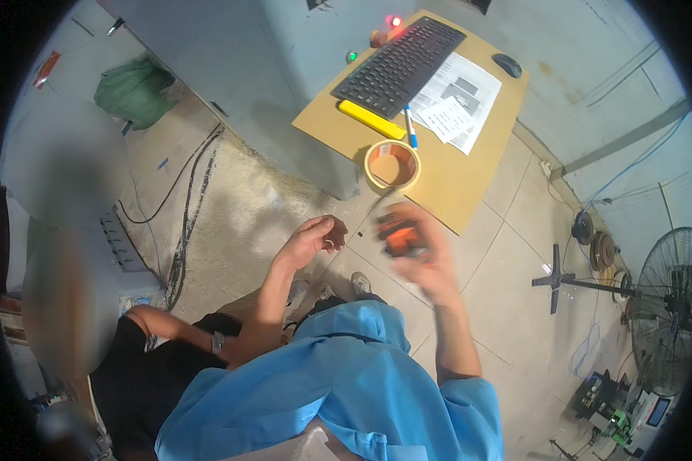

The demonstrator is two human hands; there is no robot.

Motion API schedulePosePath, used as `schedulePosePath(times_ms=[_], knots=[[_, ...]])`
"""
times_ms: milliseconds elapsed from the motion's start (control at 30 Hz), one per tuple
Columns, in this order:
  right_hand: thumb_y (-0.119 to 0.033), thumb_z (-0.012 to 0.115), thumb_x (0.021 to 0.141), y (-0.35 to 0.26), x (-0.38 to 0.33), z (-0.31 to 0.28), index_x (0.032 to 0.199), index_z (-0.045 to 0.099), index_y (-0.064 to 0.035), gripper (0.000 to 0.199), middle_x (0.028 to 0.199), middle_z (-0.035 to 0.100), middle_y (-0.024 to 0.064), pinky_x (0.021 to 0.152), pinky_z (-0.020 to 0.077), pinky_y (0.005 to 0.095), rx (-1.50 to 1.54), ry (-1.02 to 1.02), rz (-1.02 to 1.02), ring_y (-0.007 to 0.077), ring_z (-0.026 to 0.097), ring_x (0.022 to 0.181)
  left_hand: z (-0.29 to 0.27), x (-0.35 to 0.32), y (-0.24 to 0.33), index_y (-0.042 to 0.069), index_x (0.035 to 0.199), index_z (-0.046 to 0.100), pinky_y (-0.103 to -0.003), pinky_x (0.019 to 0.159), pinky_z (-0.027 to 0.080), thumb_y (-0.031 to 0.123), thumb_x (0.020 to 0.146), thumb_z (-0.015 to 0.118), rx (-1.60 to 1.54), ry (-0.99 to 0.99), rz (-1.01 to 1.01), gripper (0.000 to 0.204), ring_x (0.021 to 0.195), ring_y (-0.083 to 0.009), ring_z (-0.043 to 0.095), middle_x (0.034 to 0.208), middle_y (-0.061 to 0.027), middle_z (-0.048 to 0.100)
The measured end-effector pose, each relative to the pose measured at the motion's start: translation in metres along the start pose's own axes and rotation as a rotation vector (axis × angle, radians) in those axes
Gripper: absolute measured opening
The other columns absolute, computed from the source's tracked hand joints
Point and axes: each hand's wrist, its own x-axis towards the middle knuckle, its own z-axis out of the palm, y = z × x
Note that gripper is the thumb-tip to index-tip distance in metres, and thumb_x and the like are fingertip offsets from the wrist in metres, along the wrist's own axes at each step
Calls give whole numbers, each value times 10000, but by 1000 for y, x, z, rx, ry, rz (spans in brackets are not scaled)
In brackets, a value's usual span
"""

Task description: The person carries a large wooden panel to a workbench, places it down, and measures its dimensions with a tape measure. The person then records the measurements on a paper at a control station with a keyboard and mouse.

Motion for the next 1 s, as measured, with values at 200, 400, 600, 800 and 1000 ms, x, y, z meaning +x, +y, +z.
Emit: schedulePosePath(times_ms=[200,400,600,800,1000], knots=[[-112,806,804,101,-9,56,1291,570,-48,546,1083,644,58,916,489,314,-87,-109,342,145,604,1022,3,-4,-29,79,1193,683,-272,824,494,394,1021,642,115,68,-159,362,966,-105,645,1069,2,702],[-212,814,795,173,-10,57,1285,565,-8,587,1108,704,141,881,542,345,-488,-241,434,210,672,1018,-15,-32,-92,67,1273,649,-299,897,503,324,982,710,62,159,-206,393,1057,-148,641,1122,-45,693],[-146,807,839,198,-24,76,1259,529,1,525,1039,693,126,804,551,322,-366,-396,546,184,664,910,-25,-61,-144,48,1335,571,-368,955,499,322,984,713,554,480,45,468,1099,-213,634,1166,-75,673],[-106,806,843,196,-30,102,1274,503,-22,533,985,681,109,645,516,296,-386,-453,530,138,617,736,-40,-90,-154,45,1216,667,-324,923,498,304,1017,660,215,268,-123,327,1072,-158,623,1160,-54,687],[-111,811,850,195,-30,102,1356,469,-33,616,997,675,102,745,531,296,-373,-508,541,146,635,836,-38,-95,-165,44,1194,676,-287,882,478,304,996,689,36,274,-134,327,1008,-126,588,1092,-24,677]])
